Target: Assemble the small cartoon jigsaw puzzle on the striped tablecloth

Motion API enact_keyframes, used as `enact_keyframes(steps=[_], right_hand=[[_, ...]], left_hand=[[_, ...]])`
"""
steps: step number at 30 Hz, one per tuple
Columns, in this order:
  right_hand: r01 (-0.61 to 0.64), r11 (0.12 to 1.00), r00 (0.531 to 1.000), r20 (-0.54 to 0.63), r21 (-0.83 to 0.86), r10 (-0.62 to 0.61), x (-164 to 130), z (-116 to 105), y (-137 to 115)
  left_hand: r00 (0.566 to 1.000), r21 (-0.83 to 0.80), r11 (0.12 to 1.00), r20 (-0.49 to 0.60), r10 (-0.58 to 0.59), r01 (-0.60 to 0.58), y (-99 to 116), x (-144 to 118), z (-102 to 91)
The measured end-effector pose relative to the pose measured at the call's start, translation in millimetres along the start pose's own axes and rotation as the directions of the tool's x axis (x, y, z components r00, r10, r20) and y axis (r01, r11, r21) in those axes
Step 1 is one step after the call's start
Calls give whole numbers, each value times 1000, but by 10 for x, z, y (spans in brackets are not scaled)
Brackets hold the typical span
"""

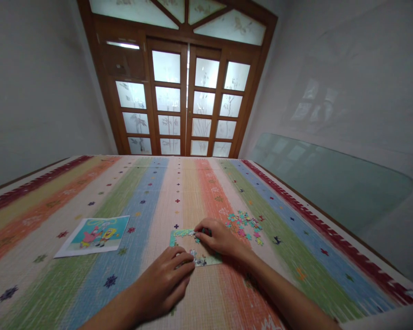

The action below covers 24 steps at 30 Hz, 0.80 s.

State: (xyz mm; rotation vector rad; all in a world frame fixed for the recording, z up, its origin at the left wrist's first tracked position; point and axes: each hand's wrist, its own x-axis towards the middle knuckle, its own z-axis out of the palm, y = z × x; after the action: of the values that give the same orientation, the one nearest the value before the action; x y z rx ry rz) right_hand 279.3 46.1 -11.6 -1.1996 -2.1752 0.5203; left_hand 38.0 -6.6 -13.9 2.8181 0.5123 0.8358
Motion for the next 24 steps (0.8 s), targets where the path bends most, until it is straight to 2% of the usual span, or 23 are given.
enact_keyframes(steps=[8,14,24], right_hand=[[45,998,997,-57,-33,-47,-65,24,19],[32,999,998,-53,-41,-34,-104,9,19],[79,993,995,-61,-84,-84,-104,45,37]], left_hand=[[1000,-15,1000,-5,-10,10,32,27,-28],[1000,-26,1000,3,-17,17,37,29,-39],[1000,-22,1000,-6,-12,12,43,30,-36]])
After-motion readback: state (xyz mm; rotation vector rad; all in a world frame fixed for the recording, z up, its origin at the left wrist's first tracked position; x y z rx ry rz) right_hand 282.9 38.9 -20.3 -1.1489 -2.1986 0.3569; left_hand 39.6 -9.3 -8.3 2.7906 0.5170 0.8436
